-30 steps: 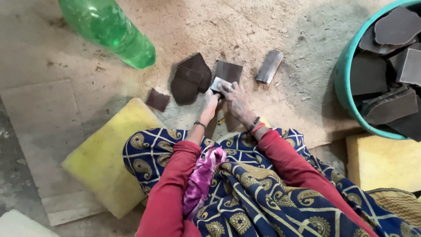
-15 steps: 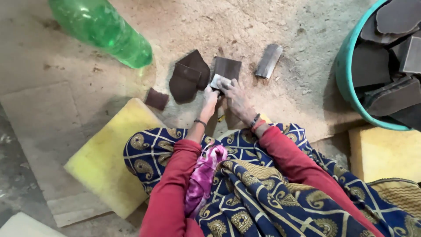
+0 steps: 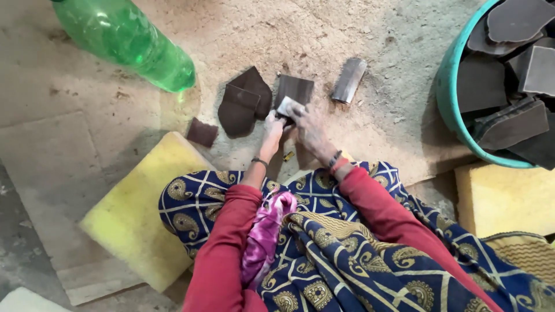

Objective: The person sits on the floor and rubs dark flat stone pieces against a small abrasive block, working one piece at a time and setting smoothed pieces aside. They pick new rough pieces from a pile and continue smoothing them by hand.

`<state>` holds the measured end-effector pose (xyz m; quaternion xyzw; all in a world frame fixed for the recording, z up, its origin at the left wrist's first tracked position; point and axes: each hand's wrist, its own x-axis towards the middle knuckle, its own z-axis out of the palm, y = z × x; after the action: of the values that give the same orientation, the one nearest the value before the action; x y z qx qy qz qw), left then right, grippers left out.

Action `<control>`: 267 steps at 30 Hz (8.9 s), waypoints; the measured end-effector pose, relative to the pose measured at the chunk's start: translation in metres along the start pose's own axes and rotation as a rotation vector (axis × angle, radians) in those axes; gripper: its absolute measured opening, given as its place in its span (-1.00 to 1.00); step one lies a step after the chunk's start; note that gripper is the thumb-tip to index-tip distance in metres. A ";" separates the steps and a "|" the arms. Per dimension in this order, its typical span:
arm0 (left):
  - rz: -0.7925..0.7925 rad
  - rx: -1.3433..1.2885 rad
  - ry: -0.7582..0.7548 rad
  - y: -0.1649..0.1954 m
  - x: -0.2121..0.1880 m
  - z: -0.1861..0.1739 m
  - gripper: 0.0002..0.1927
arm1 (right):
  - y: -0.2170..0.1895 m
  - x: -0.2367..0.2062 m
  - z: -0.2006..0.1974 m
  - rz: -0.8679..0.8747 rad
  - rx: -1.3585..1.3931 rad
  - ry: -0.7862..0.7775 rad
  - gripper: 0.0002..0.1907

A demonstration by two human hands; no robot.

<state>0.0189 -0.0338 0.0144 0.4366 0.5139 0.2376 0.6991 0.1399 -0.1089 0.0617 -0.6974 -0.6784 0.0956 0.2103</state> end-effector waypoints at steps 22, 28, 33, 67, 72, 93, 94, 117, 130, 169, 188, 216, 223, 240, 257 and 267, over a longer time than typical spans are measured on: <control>0.040 -0.008 -0.082 0.010 0.005 0.001 -0.95 | 0.023 0.044 -0.006 0.159 -0.060 0.169 -0.51; -0.043 -0.181 -0.062 0.007 0.010 0.007 -0.94 | 0.033 0.043 0.002 0.137 -0.114 0.182 -0.54; 0.010 0.149 0.016 -0.002 0.012 0.007 -0.90 | -0.001 -0.014 0.017 0.042 -0.056 0.230 -0.41; 0.084 0.194 -0.003 -0.002 0.011 0.009 -0.88 | -0.009 -0.005 -0.001 0.058 -0.030 0.169 -0.40; 0.062 0.109 0.000 0.011 0.009 0.009 -0.83 | 0.042 0.060 -0.013 0.193 -0.127 0.081 -0.48; 0.207 0.410 0.157 0.006 0.019 0.004 -0.57 | 0.021 0.084 0.002 -0.023 -0.080 0.144 -0.54; 0.213 0.383 0.147 0.006 0.018 0.004 -0.54 | 0.014 0.072 0.006 -0.062 -0.036 0.131 -0.55; 0.233 0.358 0.101 -0.003 0.014 0.004 -0.50 | 0.010 0.041 0.001 -0.090 -0.114 0.030 -0.42; 0.162 0.447 0.117 0.001 0.014 0.006 -0.64 | -0.001 0.015 -0.002 -0.061 0.022 0.027 -0.43; 0.162 0.271 0.090 0.009 0.014 0.010 -0.67 | 0.045 0.068 -0.007 0.112 -0.149 0.052 -0.51; 0.186 0.390 0.100 0.007 0.017 0.007 -0.50 | 0.026 0.066 -0.001 0.059 -0.198 0.092 -0.47; 0.167 0.405 0.028 0.011 0.015 0.003 -0.59 | 0.029 0.055 -0.003 0.377 -0.183 0.057 -0.49; 0.145 0.433 0.053 0.016 0.012 0.008 -0.59 | -0.006 0.007 0.006 0.087 -0.117 0.287 -0.41; 0.201 0.220 0.029 0.013 0.012 0.007 -0.60 | -0.004 0.012 0.002 -0.102 -0.026 0.230 -0.38; 0.294 0.400 0.108 0.006 0.018 0.007 -0.60 | -0.003 0.070 0.005 -0.040 -0.040 0.088 -0.42; 0.237 0.226 0.036 0.010 0.010 0.006 -0.73 | 0.041 0.042 -0.021 0.036 -0.129 0.087 -0.35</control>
<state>0.0293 -0.0235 0.0179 0.5655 0.4947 0.2668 0.6036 0.1883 -0.0706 0.0692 -0.7249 -0.6609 0.0250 0.1927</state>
